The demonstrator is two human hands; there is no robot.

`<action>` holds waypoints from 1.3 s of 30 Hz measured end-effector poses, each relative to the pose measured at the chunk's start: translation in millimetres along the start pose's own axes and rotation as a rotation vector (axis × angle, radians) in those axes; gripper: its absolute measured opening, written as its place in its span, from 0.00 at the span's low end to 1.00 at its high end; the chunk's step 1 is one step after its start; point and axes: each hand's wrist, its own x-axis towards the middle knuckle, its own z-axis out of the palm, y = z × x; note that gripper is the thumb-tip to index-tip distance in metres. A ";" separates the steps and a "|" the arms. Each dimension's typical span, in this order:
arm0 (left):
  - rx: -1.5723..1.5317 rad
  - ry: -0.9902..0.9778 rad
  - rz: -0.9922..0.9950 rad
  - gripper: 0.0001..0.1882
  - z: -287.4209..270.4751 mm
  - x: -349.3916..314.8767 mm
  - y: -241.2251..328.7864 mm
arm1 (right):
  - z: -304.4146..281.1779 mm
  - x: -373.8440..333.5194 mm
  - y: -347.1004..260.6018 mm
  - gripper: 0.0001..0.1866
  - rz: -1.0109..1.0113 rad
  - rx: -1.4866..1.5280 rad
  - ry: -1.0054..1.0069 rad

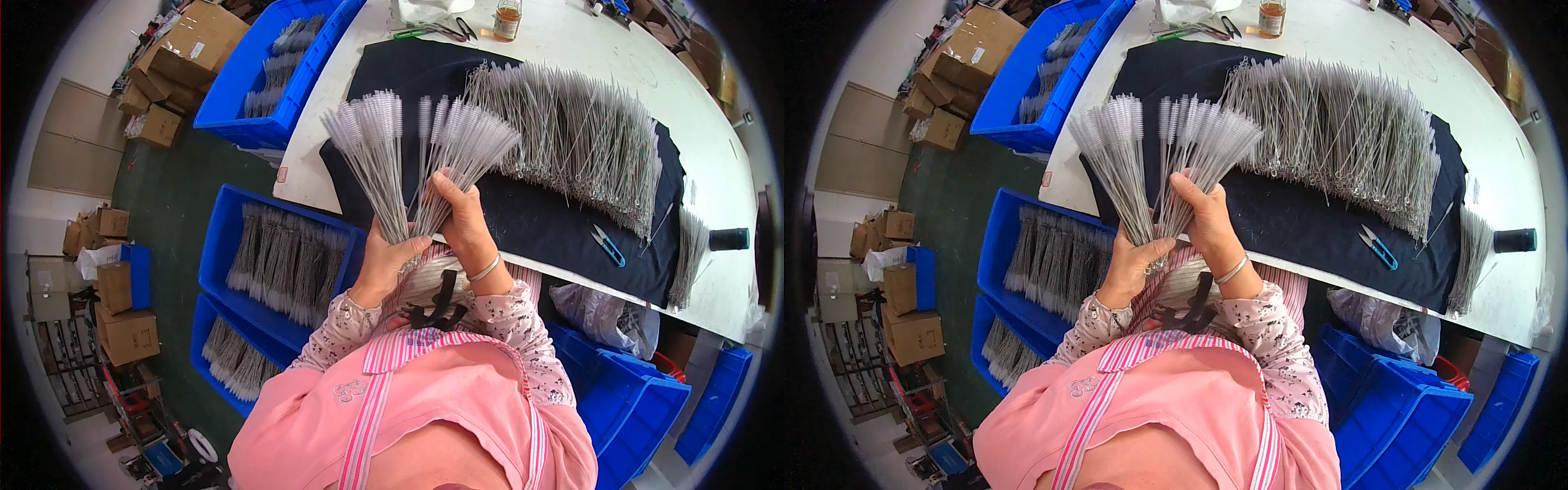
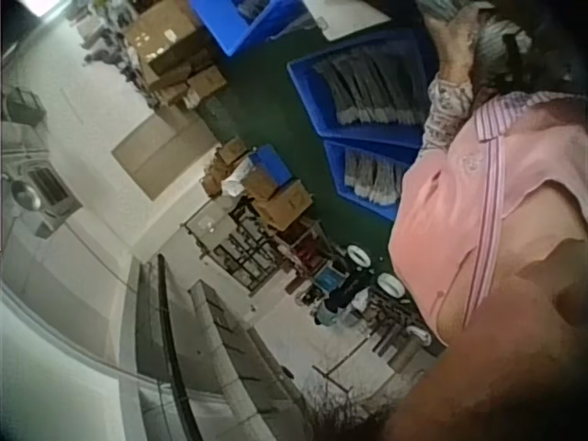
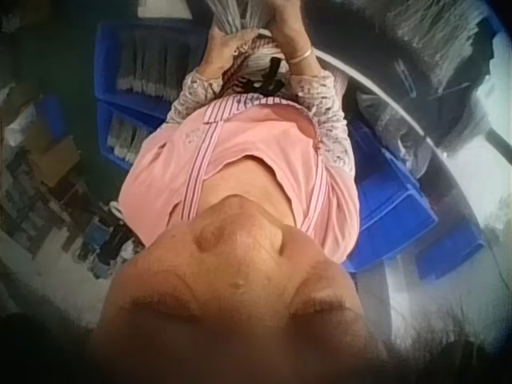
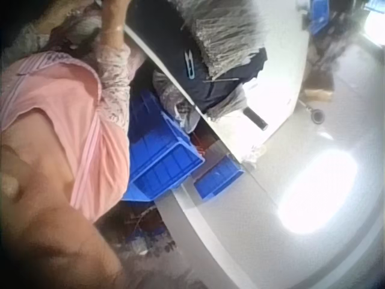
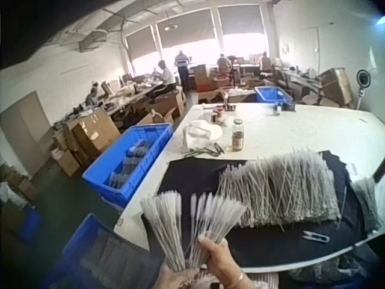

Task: Organizing and sorting bundles of white filaments on a workbench and placing them into storage bins.

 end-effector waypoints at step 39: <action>0.006 -0.189 0.004 0.27 1.9 -5.4 7.9 | 3.5 0.0 -13.1 0.13 0.150 0.084 -0.099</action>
